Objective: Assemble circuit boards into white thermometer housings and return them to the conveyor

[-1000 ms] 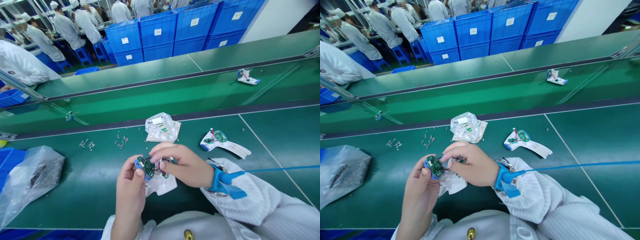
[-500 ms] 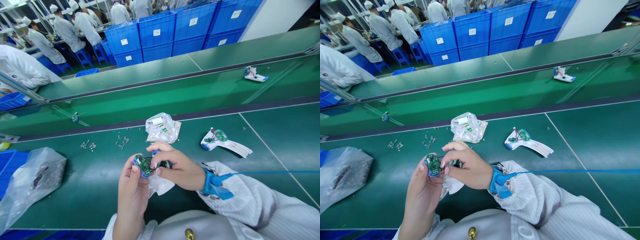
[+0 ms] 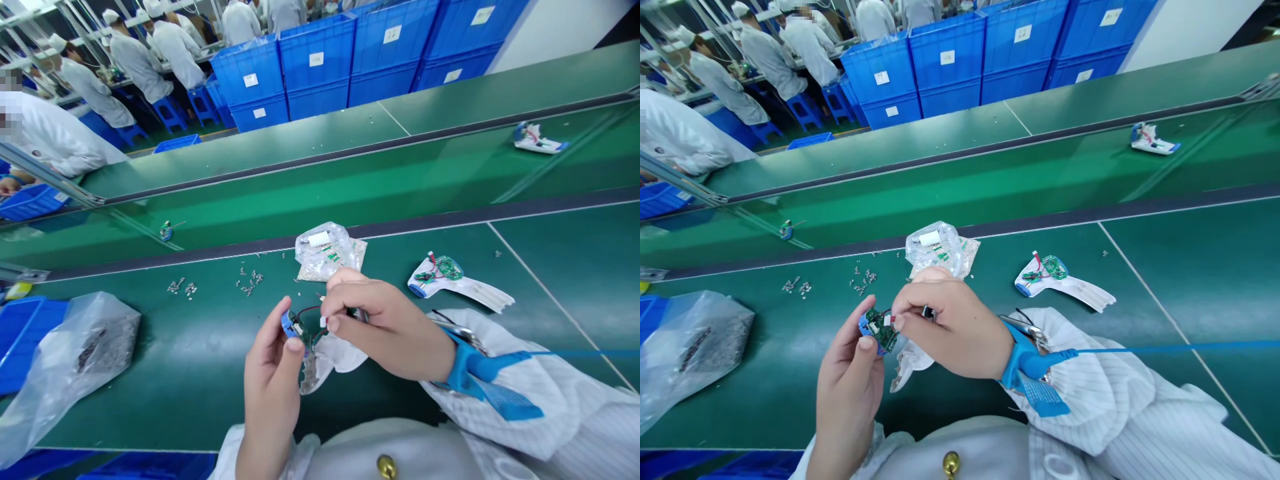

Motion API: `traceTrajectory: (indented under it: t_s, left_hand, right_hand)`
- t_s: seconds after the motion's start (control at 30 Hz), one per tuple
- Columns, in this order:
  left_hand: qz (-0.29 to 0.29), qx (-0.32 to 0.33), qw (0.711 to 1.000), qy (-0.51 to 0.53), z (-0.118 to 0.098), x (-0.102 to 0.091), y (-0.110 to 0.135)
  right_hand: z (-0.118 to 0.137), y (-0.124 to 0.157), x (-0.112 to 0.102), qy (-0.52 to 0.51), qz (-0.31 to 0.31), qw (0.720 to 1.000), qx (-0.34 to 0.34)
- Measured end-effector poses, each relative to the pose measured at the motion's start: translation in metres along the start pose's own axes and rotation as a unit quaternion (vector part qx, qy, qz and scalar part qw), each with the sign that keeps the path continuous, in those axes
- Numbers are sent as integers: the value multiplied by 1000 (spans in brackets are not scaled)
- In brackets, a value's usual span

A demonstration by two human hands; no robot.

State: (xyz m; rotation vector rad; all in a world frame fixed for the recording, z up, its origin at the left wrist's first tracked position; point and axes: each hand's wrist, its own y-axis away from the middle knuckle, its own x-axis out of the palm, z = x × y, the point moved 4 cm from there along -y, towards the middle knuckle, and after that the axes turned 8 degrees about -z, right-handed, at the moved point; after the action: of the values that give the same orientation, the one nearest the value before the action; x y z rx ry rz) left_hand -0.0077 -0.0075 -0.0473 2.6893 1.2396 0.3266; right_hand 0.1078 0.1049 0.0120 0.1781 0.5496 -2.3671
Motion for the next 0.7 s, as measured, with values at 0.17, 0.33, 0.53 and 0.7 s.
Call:
traceTrajectory:
  t_s: [0.17,0.33,0.53,0.7]
  left_hand:
    - [24,87,993,-75,-12,0,7]
    - [59,122,989,-61,-17,4,11]
    - [75,108,989,-61,-16,6,11]
    - [80,128,987,-63,-18,5,11]
  right_hand:
    - [5,-3,9,58,53,997,-16]
    - [7,-2,11,75,54,995,-27]
    - [11,-2,10,99,57,992,-52]
    - [12,-3,11,106,65,991,-54]
